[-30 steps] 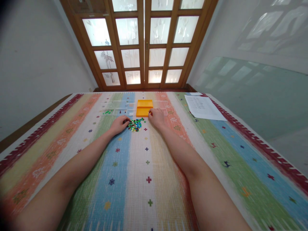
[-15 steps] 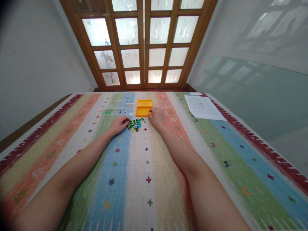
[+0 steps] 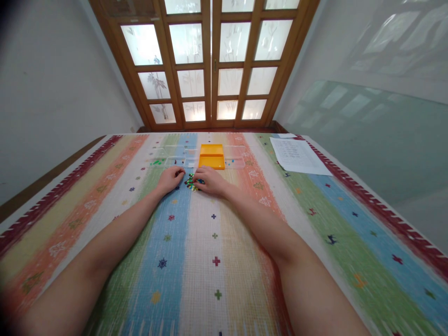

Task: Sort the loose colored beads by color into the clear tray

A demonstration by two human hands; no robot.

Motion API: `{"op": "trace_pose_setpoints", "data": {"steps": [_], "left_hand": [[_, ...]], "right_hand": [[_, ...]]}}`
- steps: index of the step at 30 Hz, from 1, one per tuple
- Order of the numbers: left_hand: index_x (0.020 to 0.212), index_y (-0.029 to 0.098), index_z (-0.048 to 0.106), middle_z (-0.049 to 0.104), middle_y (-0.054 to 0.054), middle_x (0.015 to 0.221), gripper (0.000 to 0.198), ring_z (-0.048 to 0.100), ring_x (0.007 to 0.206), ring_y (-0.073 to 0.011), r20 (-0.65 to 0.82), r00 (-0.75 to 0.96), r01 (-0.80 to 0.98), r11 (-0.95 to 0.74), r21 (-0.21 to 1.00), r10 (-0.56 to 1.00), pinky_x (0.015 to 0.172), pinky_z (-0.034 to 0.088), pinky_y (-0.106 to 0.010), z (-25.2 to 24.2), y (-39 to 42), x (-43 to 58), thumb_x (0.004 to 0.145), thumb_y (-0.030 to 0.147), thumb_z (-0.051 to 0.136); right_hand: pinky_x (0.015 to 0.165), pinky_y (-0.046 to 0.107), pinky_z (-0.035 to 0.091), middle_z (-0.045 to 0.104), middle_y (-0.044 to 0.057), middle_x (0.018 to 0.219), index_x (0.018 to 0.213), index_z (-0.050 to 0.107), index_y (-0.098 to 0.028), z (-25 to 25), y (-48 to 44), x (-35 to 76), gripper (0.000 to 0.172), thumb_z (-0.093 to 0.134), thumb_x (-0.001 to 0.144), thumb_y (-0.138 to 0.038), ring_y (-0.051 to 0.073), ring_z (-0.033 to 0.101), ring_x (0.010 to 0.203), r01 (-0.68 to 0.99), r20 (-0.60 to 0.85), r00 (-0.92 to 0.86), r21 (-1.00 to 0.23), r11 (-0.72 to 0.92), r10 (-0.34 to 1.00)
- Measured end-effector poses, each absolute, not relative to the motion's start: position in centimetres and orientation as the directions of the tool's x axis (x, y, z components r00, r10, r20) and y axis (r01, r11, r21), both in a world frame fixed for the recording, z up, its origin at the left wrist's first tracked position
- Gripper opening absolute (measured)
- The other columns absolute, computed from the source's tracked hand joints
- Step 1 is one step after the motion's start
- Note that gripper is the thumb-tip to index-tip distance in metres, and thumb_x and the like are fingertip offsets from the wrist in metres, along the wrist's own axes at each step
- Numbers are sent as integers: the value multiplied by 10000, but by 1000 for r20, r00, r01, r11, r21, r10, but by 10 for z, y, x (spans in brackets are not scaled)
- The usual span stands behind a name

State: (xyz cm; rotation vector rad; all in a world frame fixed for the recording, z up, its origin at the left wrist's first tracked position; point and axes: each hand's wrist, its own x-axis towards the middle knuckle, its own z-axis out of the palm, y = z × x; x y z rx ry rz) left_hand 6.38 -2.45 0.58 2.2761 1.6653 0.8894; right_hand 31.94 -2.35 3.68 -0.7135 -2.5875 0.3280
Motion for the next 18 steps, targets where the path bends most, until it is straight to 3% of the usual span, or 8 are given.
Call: {"op": "trace_pose_setpoints", "data": {"steps": [5,18], "left_hand": [[959,212,758,735,-62,936,212,639,888,-224,352,188,814,-346,466,917,854,495,-349,5,-23,61,955,266,554],[915,203,749,718,-65,931,188,634,920,-229,360,213,818,-368,443,908,873,486,-353,7,-25,65,948,231,567]], "right_hand": [[987,394,426,706,89,1111,1080,780,-238,33,-32,307,167,658,990,-308,257,587,1081,354,344,-840,-238,905,419],[1013,437,431,690,111,1204,1163,758,-232,24,-34,301,204,647,1012,-311,274,565,1127,341,392,-847,-121,932,360]]}}
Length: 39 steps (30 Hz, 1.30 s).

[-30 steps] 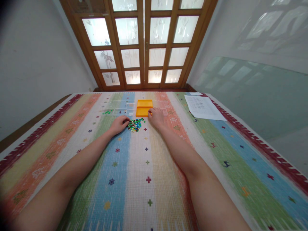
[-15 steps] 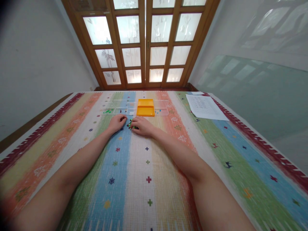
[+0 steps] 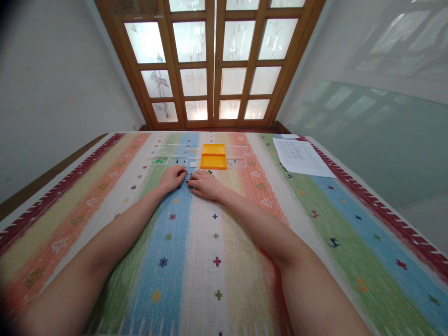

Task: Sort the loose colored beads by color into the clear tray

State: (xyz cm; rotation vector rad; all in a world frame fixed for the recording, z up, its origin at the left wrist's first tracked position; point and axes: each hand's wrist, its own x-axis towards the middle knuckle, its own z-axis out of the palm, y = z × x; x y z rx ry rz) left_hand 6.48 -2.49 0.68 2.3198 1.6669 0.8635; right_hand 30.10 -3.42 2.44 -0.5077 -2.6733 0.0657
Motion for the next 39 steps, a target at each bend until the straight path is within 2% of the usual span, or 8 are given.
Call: {"op": "trace_pose_setpoints", "data": {"steps": [4,9,18,29,34,39], "left_hand": [[911,203,749,709,-63,926,190,630,912,-227,363,215,819,-370,439,907,857,479,-349,6,-25,65,954,243,568],[916,201,749,701,-65,924,198,628,902,-225,370,221,820,-377,430,902,834,469,-349,6,-25,65,962,259,565],[912,204,753,690,-70,935,209,624,924,-229,359,221,834,-367,413,907,870,479,-355,8,-27,68,965,262,560],[906,203,748,685,-71,954,205,620,932,-230,338,217,848,-348,400,916,886,480,-353,15,-32,71,967,257,560],[908,199,754,678,-77,947,204,623,937,-235,337,217,836,-352,420,916,904,481,-366,16,-33,72,968,253,567],[927,211,761,683,-83,972,186,623,978,-249,338,220,833,-356,422,915,927,484,-381,15,-34,72,963,250,583]], "right_hand": [[1019,434,437,703,92,1190,1106,771,-241,24,-33,301,170,627,1019,-266,265,572,1122,325,411,-846,-109,939,341],[983,420,447,710,99,1149,1090,773,-225,25,-34,302,158,647,996,-238,263,577,1084,377,406,-829,-101,921,384],[999,415,436,716,88,1139,1156,781,-247,24,-36,298,197,642,1020,-275,258,577,1111,318,403,-845,-150,936,352],[952,393,438,706,93,1068,1015,762,-204,21,-37,290,125,654,1020,-265,250,570,1054,376,411,-820,-138,916,398],[941,376,447,726,86,1032,1025,743,-205,24,-34,292,119,631,1021,-244,236,605,1012,359,441,-788,-240,902,430],[803,300,462,727,52,940,1009,715,-200,29,-13,296,139,583,1007,-243,195,635,867,449,498,-562,-487,749,661]]}}
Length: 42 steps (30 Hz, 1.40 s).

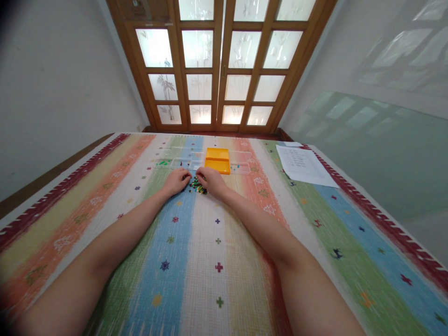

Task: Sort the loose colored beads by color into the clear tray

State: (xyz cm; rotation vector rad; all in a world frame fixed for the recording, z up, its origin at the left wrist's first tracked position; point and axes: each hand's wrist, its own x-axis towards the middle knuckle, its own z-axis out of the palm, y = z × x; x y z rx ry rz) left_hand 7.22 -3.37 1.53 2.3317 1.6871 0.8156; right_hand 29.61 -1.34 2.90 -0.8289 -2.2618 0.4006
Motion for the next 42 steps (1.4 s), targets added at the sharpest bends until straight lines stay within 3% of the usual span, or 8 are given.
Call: {"op": "trace_pose_setpoints", "data": {"steps": [4,9,20,23,32,37,42], "left_hand": [[936,211,762,688,-80,981,182,629,997,-244,335,218,832,-354,427,917,935,486,-373,16,-34,72,958,235,583],[950,209,766,685,-82,984,197,629,1001,-246,336,230,835,-363,414,913,936,487,-375,15,-34,72,964,242,572],[949,209,763,689,-84,988,194,629,982,-240,333,232,839,-361,408,914,924,494,-370,10,-31,70,953,246,573],[950,210,763,693,-83,988,198,633,981,-241,343,237,830,-373,415,909,928,500,-373,11,-31,69,953,253,570],[806,199,731,692,-50,873,167,632,835,-195,249,355,662,-430,614,901,842,531,-339,17,-22,49,889,279,610],[913,189,761,733,-49,902,175,647,839,-189,144,521,482,-429,764,841,803,521,-313,25,-27,41,839,331,691],[970,198,799,694,-18,777,262,580,699,-161,0,621,494,-391,776,784,652,451,-267,37,-36,44,802,393,755]], "right_hand": [[750,288,457,717,33,867,978,703,-198,28,12,297,126,592,958,-255,185,626,782,483,517,-375,-599,639,769],[802,310,486,736,41,927,967,705,-199,19,38,285,145,573,908,-204,198,648,848,488,538,-274,-636,597,797],[984,377,524,770,92,1145,1119,755,-194,19,67,278,278,537,950,-159,229,688,1048,511,554,-353,-561,651,754],[972,384,526,773,92,1107,1086,761,-196,19,61,285,257,532,970,-182,235,689,1032,524,563,-338,-553,648,754],[877,339,517,773,61,1013,988,763,-201,12,16,322,217,563,938,-134,211,688,942,525,489,-416,-559,642,766],[864,345,515,768,67,995,978,762,-201,11,8,327,200,581,930,-131,213,680,934,527,502,-383,-571,630,775],[879,362,519,771,70,998,975,765,-203,12,8,328,198,582,930,-145,219,678,939,528,507,-379,-568,631,774]]}}
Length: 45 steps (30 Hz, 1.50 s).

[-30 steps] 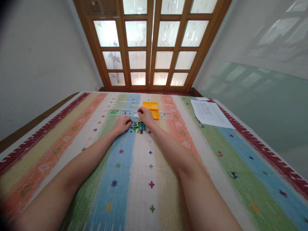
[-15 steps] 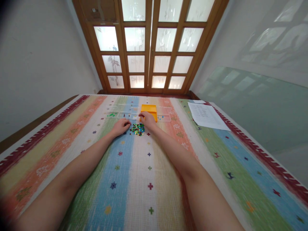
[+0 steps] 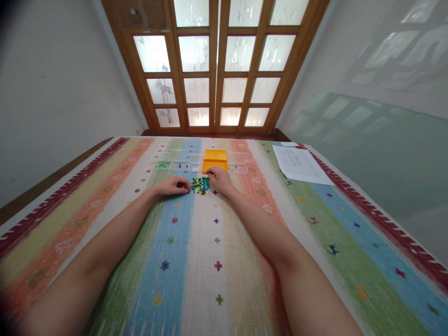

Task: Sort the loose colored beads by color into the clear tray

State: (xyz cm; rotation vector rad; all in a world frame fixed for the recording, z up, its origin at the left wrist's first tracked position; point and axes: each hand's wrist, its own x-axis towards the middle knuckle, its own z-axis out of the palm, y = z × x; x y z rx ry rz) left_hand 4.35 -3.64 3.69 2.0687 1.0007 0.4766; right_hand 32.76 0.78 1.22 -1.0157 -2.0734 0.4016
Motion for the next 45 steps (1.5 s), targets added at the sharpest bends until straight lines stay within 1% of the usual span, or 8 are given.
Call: {"op": "trace_pose_setpoints", "data": {"steps": [11,15,21,27,32,39,42,45], "left_hand": [[994,181,769,691,-20,795,250,592,696,-145,31,636,441,-396,805,771,649,446,-263,28,-33,44,855,377,704],[992,176,673,735,-50,860,237,641,688,-141,98,464,319,-269,909,881,672,508,-281,22,-28,42,861,372,671],[943,215,551,712,2,784,191,585,544,-117,145,146,338,-187,923,979,566,465,-257,13,-15,37,788,305,617],[977,201,631,645,29,697,199,547,499,-103,210,-45,241,-194,951,977,505,412,-219,-2,-1,28,799,289,617],[1074,180,693,751,-38,885,249,621,576,-107,180,-174,139,-157,978,968,551,479,-217,1,-1,26,853,288,654],[1482,177,552,751,-132,1288,591,615,568,-64,113,-176,36,-108,994,978,553,489,-212,6,-3,28,897,224,621],[1451,174,582,757,-123,1264,566,610,577,-67,132,-168,75,-121,990,977,579,501,-220,3,-1,27,887,221,612],[1237,166,704,782,-86,1098,387,611,602,-99,181,-129,202,-153,967,975,614,508,-244,0,-1,27,872,254,612]], "right_hand": [[903,356,506,766,75,1015,1016,774,-203,5,6,324,212,572,964,-166,219,668,970,531,523,-466,-480,699,713],[901,351,505,769,72,1027,1031,773,-208,3,7,323,211,575,970,-168,218,672,975,544,511,-473,-472,694,718],[896,351,505,771,73,1032,1034,772,-203,1,7,324,204,583,971,-163,223,678,980,548,493,-485,-472,691,722],[908,345,497,771,72,1038,1048,772,-214,1,4,322,194,598,980,-162,222,678,992,523,486,-512,-479,705,709],[906,345,497,773,64,1038,1037,773,-228,0,5,322,193,608,972,-152,225,678,997,524,477,-512,-486,700,714],[902,342,494,776,67,1042,1032,771,-217,0,5,321,194,594,977,-159,224,677,991,522,478,-518,-481,705,710],[898,339,494,777,63,1036,1033,771,-220,0,4,321,196,595,973,-158,222,676,985,521,478,-516,-484,703,711],[896,340,496,776,65,1032,1035,771,-218,1,4,321,203,589,972,-154,224,679,983,509,486,-521,-484,712,702]]}}
